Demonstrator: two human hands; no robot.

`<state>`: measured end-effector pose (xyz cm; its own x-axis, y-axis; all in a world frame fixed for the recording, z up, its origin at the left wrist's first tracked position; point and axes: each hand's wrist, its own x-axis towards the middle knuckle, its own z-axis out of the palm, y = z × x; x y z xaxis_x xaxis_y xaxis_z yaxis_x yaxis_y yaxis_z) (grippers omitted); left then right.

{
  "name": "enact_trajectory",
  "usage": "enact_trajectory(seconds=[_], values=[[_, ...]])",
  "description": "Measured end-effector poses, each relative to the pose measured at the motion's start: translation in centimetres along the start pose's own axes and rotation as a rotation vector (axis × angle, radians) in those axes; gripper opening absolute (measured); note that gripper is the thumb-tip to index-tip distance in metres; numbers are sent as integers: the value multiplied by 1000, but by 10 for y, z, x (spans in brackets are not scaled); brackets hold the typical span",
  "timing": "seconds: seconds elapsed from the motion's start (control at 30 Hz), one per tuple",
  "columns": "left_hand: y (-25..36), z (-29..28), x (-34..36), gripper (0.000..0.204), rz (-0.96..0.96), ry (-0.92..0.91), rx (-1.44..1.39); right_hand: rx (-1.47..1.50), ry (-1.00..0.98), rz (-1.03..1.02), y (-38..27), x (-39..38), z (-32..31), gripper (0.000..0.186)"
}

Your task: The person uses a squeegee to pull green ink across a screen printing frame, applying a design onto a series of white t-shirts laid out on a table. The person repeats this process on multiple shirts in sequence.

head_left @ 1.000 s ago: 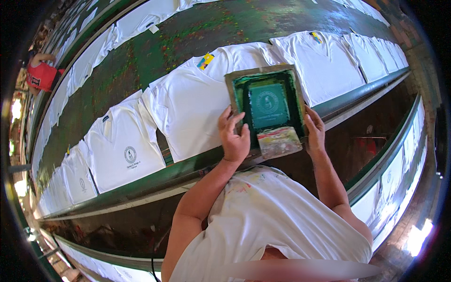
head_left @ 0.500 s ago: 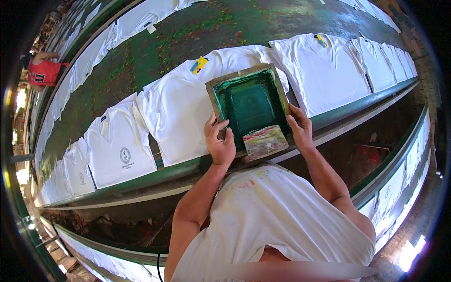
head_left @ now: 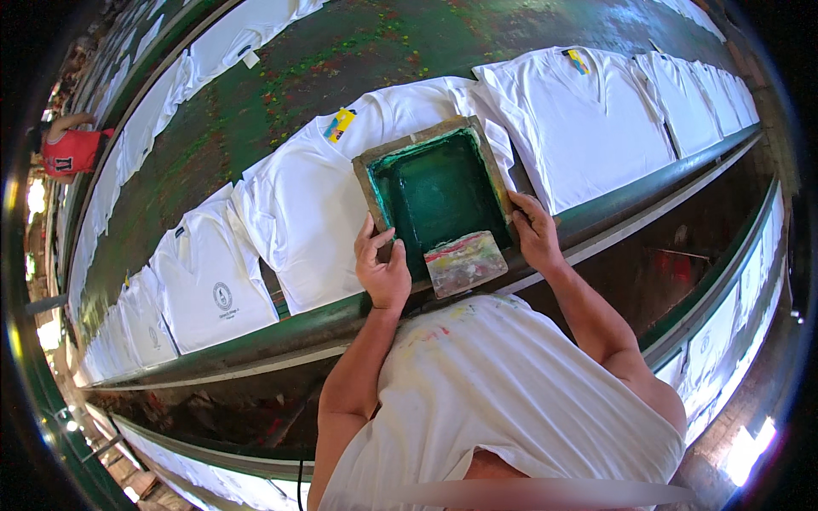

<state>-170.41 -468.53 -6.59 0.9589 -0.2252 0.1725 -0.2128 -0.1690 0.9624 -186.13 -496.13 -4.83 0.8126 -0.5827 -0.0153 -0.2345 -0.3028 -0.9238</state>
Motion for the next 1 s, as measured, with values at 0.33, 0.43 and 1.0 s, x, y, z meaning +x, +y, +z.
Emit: enact_trajectory(seconds=[0.33, 0.43, 1.0], values=[[2, -2, 0, 27, 5, -18, -26, -42, 28, -10, -6, -1, 1, 38], [0, -3, -1, 28, -6, -31, -4, -40, 11, 26, -8, 4, 1, 39], [66, -41, 145, 94, 354, -662, 804, -647, -398, -663, -124, -37, 5, 47]])
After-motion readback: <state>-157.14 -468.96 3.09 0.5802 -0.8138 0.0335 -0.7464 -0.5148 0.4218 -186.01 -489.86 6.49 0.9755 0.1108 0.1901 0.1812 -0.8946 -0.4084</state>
